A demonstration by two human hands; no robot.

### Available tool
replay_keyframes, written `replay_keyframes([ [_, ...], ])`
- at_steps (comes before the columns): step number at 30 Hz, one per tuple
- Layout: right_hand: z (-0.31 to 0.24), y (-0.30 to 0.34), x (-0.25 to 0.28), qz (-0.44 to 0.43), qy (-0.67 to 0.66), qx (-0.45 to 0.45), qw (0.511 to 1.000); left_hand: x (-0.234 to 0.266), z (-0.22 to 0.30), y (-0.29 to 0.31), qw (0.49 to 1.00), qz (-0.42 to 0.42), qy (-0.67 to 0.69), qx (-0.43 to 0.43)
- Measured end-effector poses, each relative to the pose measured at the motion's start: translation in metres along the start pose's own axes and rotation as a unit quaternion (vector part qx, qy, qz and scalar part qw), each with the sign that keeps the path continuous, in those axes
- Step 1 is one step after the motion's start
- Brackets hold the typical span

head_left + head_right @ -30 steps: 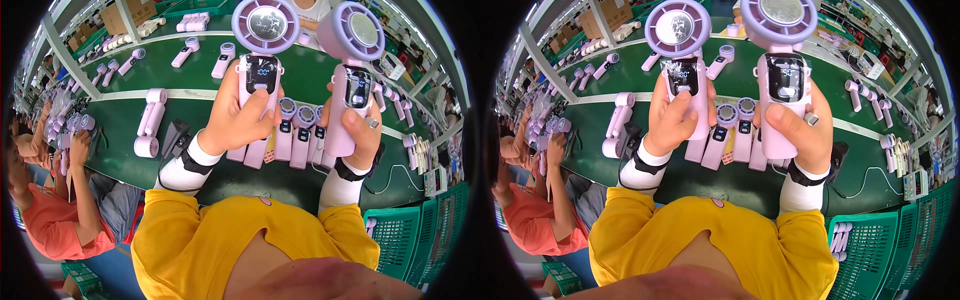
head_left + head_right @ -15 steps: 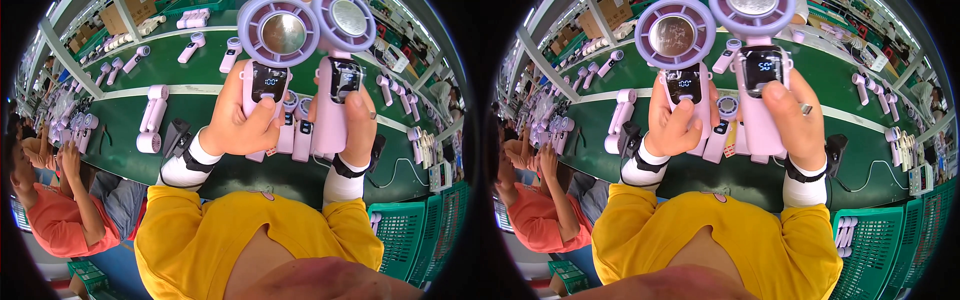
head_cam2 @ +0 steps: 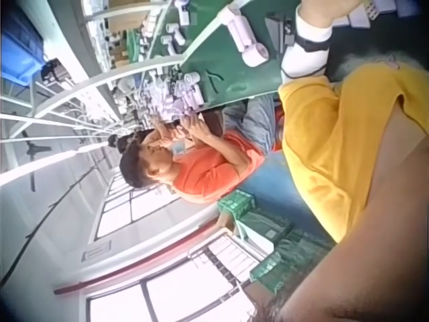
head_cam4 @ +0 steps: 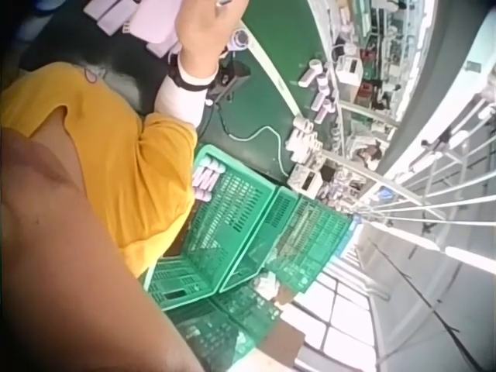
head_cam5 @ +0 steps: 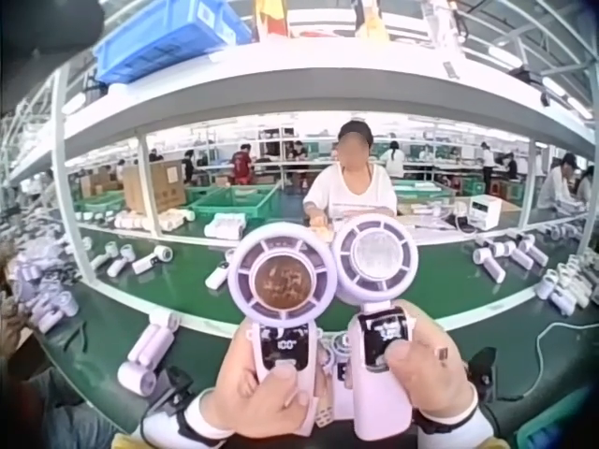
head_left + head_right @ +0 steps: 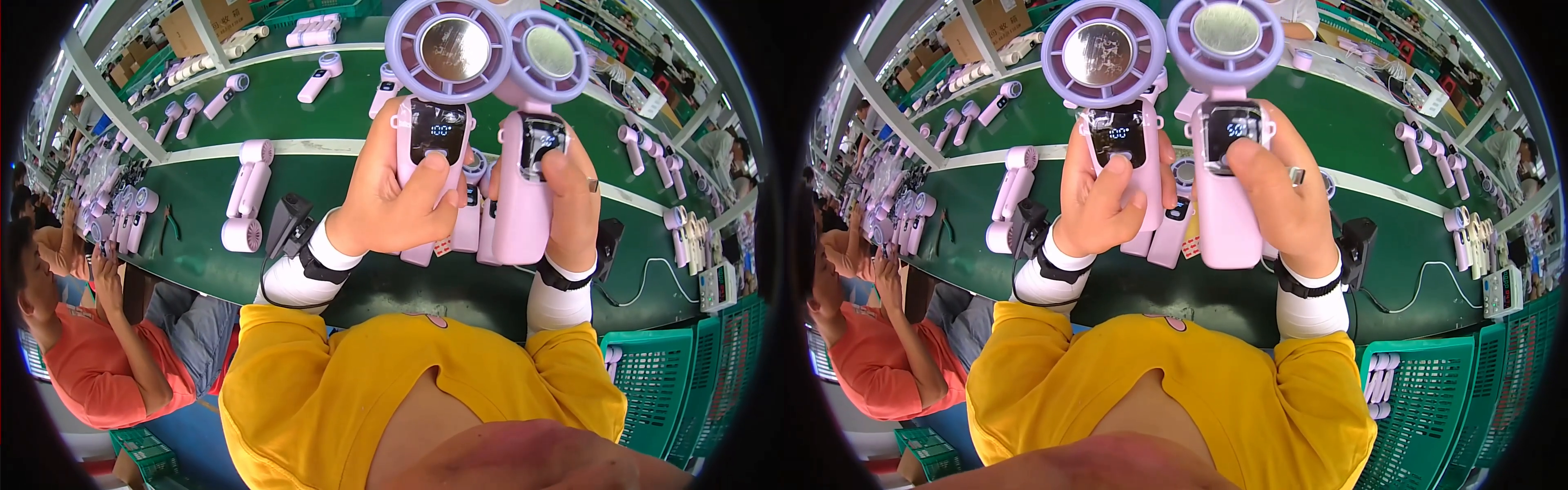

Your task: The person picks up a handheld fan, plugs in a charging cable, and presses a button to cycle through the digital display before unplugging it and repeating the process with other fans.

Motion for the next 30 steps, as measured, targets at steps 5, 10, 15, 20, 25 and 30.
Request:
replay_keyframes([
  [5, 0.001, -0.003, -0.009, -0.047, -0.066, 0.016, 0.997, 0.002, -0.003, 0.0, 0.992, 0.019, 0.123, 0.008],
  [10, 0.007, -0.004, -0.004, -0.013, -0.006, 0.032, 0.999, 0.0, 0.014, -0.002, 0.99, -0.004, -0.131, -0.049],
  [15, 0.007, -0.004, -0.007, -0.043, 0.009, 0.024, 0.999, -0.011, 0.028, -0.002, 0.914, -0.016, -0.39, -0.108],
  [20, 0.007, -0.006, -0.006, -0.042, -0.006, 0.044, 0.998, -0.01, 0.027, 0.001, 0.924, 0.017, -0.358, -0.131],
  [25, 0.004, -0.005, -0.008, -0.039, 0.028, 0.069, 0.996, -0.017, 0.034, 0.006, 0.862, -0.028, -0.465, -0.2],
  [30, 0.003, -0.005, -0.009, -0.059, 0.083, 0.074, 0.992, -0.014, 0.036, 0.002, 0.868, -0.051, -0.465, -0.168],
])
Point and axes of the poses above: each hand's wrist, its own y-axis away from the middle knuckle, its own x-axis out of the back of the hand, z = x × y, the point moved 7 cm from there along -y, towards the middle knuckle, and after that the axes turned 15 degrees about -z, right-handed, at the moved point
